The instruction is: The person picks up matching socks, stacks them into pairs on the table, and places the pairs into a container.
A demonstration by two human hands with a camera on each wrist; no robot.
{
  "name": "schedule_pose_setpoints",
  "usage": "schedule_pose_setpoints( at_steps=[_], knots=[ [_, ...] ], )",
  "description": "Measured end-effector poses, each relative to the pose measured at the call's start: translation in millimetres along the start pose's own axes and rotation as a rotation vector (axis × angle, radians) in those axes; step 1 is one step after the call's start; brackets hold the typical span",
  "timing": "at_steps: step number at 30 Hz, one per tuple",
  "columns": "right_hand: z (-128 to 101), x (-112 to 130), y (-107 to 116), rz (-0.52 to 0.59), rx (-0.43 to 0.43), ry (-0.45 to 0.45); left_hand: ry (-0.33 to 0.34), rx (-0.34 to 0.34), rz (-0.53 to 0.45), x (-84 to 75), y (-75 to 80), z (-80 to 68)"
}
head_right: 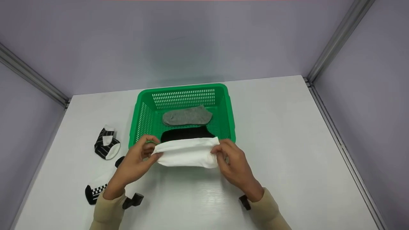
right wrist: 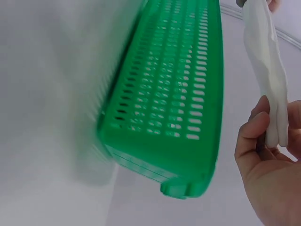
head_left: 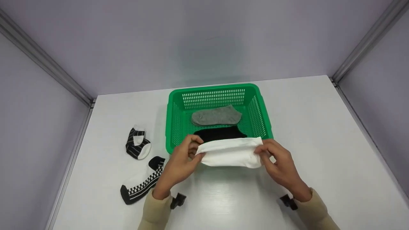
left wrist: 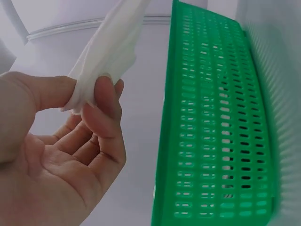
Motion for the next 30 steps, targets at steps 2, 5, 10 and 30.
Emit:
schedule_pose_setpoints(
  at_steps=[2, 5, 10, 30],
  knots=[
    [9, 1, 8, -0.007, -0.008, 0.002, -0.005, 0.007, 0.011, -1.3, 4.9, 5.4],
    [22, 2, 18, -0.024, -0.031, 0.009, 0.003, 0.003, 0.036, -3.7, 12.4, 14.1],
    [38, 0, 27, -0.043, -0.07, -0.022, 0.059, -0.044, 0.082, -7.2, 27.3, 31.4],
    [107, -16, 43, -0.09, 0.102, -0.215, 0.063, -0.161, 0.089, 5.3, 67.8, 93.3]
  ],
)
Point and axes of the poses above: each hand's wrist, its own z-axis towards the middle knuckle, its own y-axis out of the back of the hand, x = y × z, the point moved 5 cm from there along z, towards the middle knuckle, and after that the axes turned 13 degrees about x, right-handed, at the moved point
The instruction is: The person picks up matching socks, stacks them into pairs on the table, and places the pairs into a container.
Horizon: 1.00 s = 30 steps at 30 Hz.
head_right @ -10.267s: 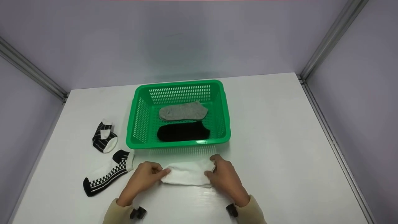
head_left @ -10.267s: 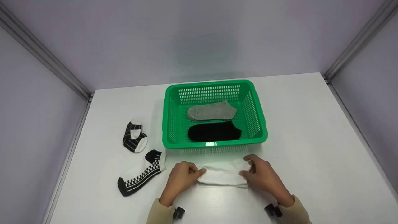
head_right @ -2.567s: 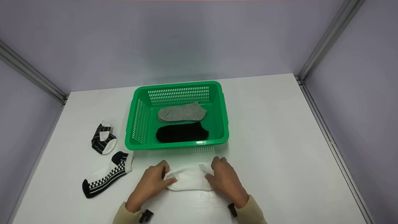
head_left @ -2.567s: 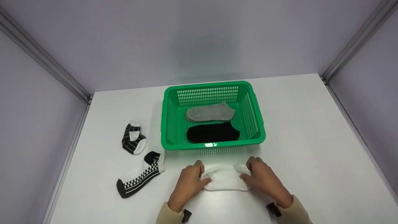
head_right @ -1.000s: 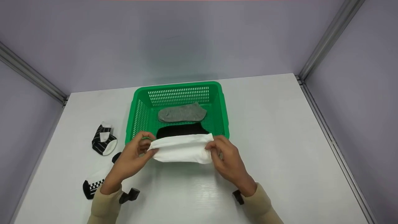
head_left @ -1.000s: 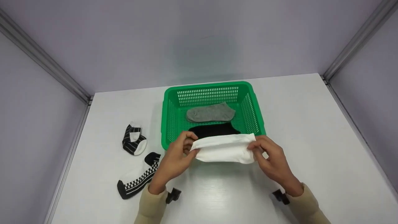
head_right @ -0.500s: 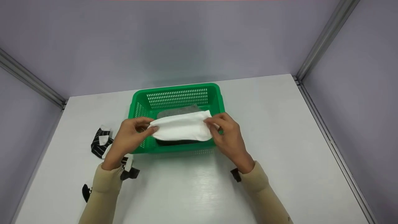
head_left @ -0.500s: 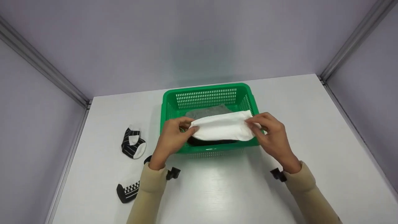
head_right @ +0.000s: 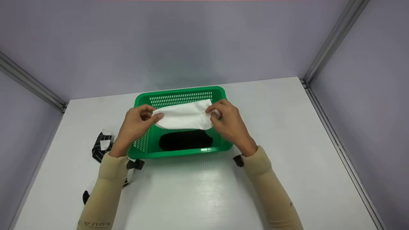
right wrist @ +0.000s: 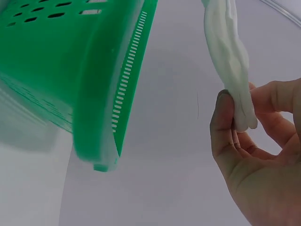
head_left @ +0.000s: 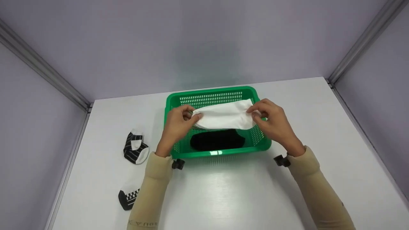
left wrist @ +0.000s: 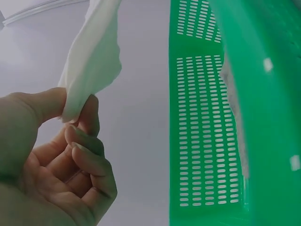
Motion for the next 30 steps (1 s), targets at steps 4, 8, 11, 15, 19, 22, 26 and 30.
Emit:
schedule_pose_setpoints(
  at_steps=[4, 8, 11, 15, 19, 22, 26, 30],
  knots=[
    [17, 2, 0, -0.008, 0.006, -0.006, -0.037, -0.029, 0.034, 0.6, 7.8, 12.9],
    [36, 5, -6, 0.006, 0.015, 0.014, -0.046, -0.047, 0.034, 5.8, 19.1, 27.2],
    [55, 5, -13, 0.026, 0.029, 0.028, -0.031, -0.084, 0.025, 11.2, 26.4, 34.6],
    [75, 2, -23, 0.039, 0.062, 0.037, 0.043, -0.088, 0.084, 20.0, 26.5, 41.9],
    [87, -9, -31, 0.006, 0.111, 0.025, 0.157, 0.025, 0.156, 30.8, 19.3, 49.1],
    [94, -18, -39, -0.043, 0.158, -0.006, 0.224, 0.113, 0.171, 40.5, 15.1, 54.7],
    [103, -29, -56, -0.072, 0.256, -0.078, 0.311, 0.17, 0.208, 57.3, 13.4, 60.2],
    [113, -39, -74, -0.079, 0.35, -0.174, 0.4, 0.214, 0.237, 72.3, 9.4, 66.2]
  ],
)
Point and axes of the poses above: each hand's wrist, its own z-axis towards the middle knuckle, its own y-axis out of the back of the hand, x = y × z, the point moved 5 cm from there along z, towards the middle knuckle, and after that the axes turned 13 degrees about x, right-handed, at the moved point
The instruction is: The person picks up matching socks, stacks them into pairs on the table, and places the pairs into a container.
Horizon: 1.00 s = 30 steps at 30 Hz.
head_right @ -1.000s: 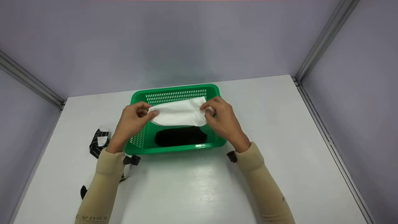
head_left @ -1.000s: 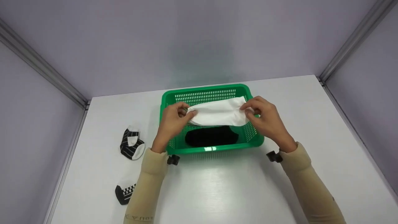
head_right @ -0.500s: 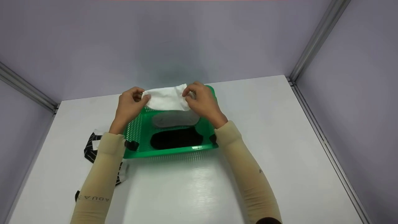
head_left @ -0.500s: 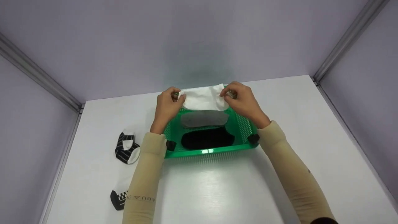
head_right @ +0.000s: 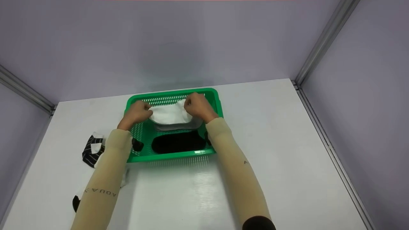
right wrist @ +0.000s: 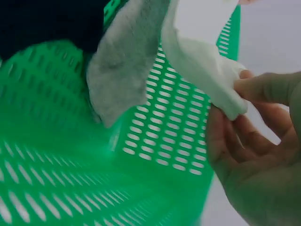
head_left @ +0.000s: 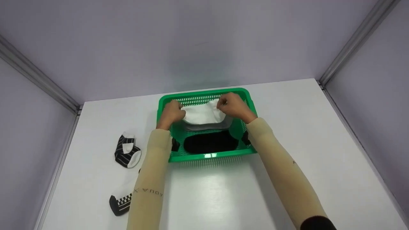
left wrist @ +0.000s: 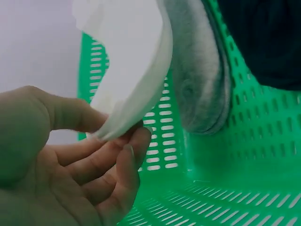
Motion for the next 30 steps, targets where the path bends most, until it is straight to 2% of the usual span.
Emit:
schedule_pose_setpoints(
  at_steps=[6, 9, 11, 15, 20, 22, 25, 27, 30],
  knots=[
    [19, -20, -12, -0.015, 0.149, -0.212, 0.127, 0.078, 0.034, 6.6, -11.5, 14.2],
    [23, -30, -18, -0.018, 0.217, -0.303, 0.203, 0.116, 0.054, 10.5, -16.1, 14.0],
    [23, -34, -21, -0.021, 0.228, -0.334, 0.229, 0.135, 0.051, 11.5, -18.0, 12.1],
    [22, -35, -19, -0.011, 0.182, -0.329, 0.226, 0.138, 0.024, 10.0, -17.8, 10.3],
    [22, -32, -13, 0.044, 0.087, -0.268, 0.223, 0.117, -0.005, 9.8, -14.8, 12.1],
    [21, -32, -13, 0.034, 0.07, -0.262, 0.24, 0.145, -0.016, 10.9, -16.7, 11.8],
    [21, -34, -17, -0.015, 0.067, -0.309, 0.257, 0.185, -0.004, 8.7, -20.1, 8.5],
    [20, -33, -18, -0.074, 0.07, -0.36, 0.242, 0.153, 0.037, 2.2, -20.2, 5.4],
    [21, -26, -18, -0.155, 0.048, -0.389, 0.175, 0.046, 0.127, -13.6, -18.1, 3.2]
  ],
)
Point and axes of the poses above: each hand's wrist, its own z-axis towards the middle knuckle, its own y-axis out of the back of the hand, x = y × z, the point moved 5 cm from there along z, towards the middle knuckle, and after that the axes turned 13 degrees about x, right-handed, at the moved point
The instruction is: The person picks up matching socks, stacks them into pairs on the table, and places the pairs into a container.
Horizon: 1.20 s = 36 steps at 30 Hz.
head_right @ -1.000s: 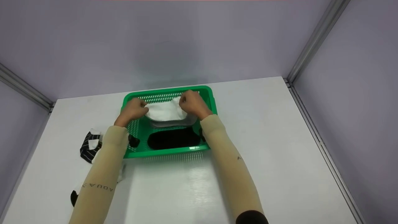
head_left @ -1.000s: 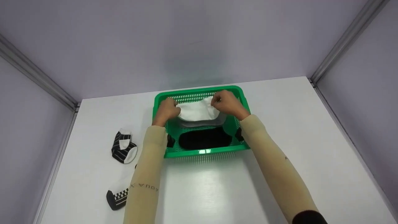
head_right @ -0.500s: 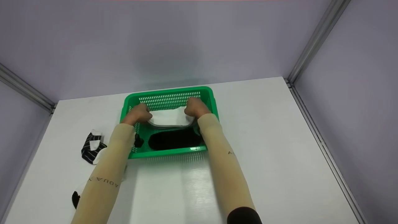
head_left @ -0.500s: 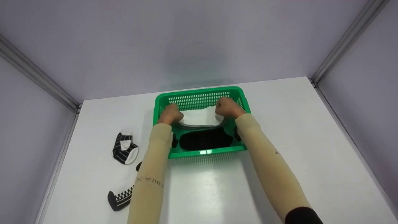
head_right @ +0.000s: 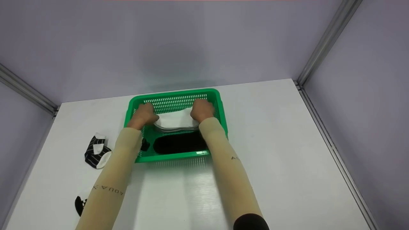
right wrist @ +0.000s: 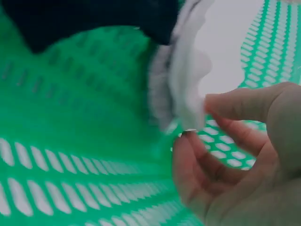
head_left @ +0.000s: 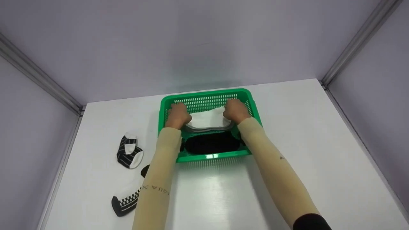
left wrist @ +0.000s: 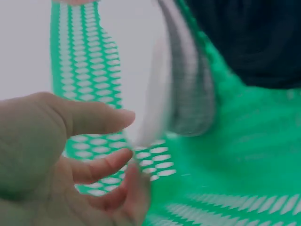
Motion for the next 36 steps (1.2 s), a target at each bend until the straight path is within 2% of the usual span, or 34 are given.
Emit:
schedule_pose_setpoints(
  at_steps=[2, 3, 5, 7, 10, 11, 14, 19, 23, 29, 33, 36],
  knots=[
    [0, 8, 0, -0.002, 0.0, 0.037, -0.062, -0.04, 0.031, -10.6, 0.5, -0.1],
    [1, 12, 0, 0.012, 0.007, 0.07, -0.096, -0.039, 0.041, -14.9, -0.3, 0.3],
    [0, 17, -3, 0.063, 0.064, 0.123, -0.15, 0.036, 0.037, -20.3, -5.8, 3.9],
    [-1, 17, -9, 0.112, 0.147, 0.134, -0.169, 0.136, 0.037, -19.3, -14.1, 9.2],
    [-2, 12, -17, 0.134, 0.248, 0.075, -0.154, 0.239, 0.059, -9.9, -25.7, 17.0],
    [-2, 10, -20, 0.132, 0.272, 0.055, -0.148, 0.251, 0.064, -6.8, -28.3, 19.1],
    [-2, 9, -22, 0.132, 0.299, 0.031, -0.152, 0.257, 0.059, -1.8, -32.9, 20.6],
    [-3, 7, -20, 0.119, 0.314, 0.039, -0.145, 0.247, 0.048, -7.3, -31.1, 13.4],
    [-9, 5, -11, 0.113, 0.303, 0.085, -0.174, 0.188, 0.058, -19.9, -21.0, -3.3],
    [-33, 14, 6, 0.103, 0.216, 0.248, -0.311, 0.161, 0.12, -34.3, -12.7, -41.4],
    [-60, 22, 13, 0.174, 0.171, 0.364, -0.389, 0.129, 0.08, -39.5, -12.4, -67.8],
    [-84, 29, 13, 0.246, 0.173, 0.438, -0.432, 0.126, 0.043, -40.1, -14.5, -88.3]
  ],
)
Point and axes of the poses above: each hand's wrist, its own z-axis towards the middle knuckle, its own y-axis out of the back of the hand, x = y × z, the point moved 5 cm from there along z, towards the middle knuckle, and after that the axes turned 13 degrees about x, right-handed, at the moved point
